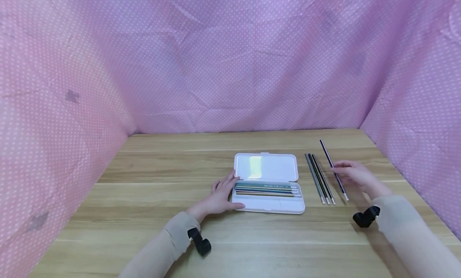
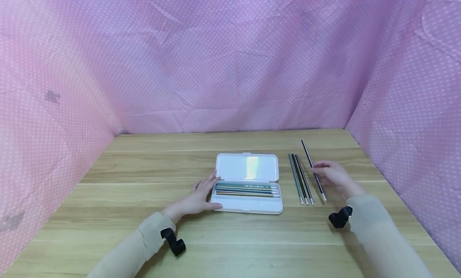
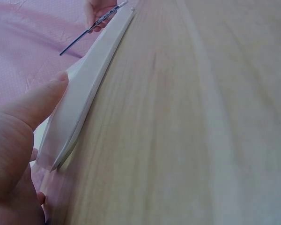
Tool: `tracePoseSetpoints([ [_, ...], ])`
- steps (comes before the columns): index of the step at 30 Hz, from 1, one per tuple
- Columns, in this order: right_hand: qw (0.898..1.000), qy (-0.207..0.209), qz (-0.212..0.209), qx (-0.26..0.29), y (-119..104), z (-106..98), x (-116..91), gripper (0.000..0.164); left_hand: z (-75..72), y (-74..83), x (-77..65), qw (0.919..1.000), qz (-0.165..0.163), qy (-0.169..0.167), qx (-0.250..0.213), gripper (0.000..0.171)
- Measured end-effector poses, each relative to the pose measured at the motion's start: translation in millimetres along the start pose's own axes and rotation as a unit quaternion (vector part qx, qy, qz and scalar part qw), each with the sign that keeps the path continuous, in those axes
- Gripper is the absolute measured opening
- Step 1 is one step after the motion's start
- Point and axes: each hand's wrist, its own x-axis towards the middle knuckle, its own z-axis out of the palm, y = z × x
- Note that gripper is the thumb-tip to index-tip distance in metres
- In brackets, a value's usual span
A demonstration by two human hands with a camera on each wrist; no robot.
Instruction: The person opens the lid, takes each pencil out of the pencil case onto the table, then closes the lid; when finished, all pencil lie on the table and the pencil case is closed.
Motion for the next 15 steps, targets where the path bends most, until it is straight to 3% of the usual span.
tracePoseSetpoints([
  [6,1.000,-0.005,0.025,0.007,8,-10,3,0.009,-0.3,0.7,0.3,1.0000,-0.003,-0.005,-0.003,0.089],
  [15,0.997,0.018,0.046,-0.067,10,-9,11,0.034,0.2,-0.7,0.5,1.0000,0.000,-0.001,-0.005,0.087],
])
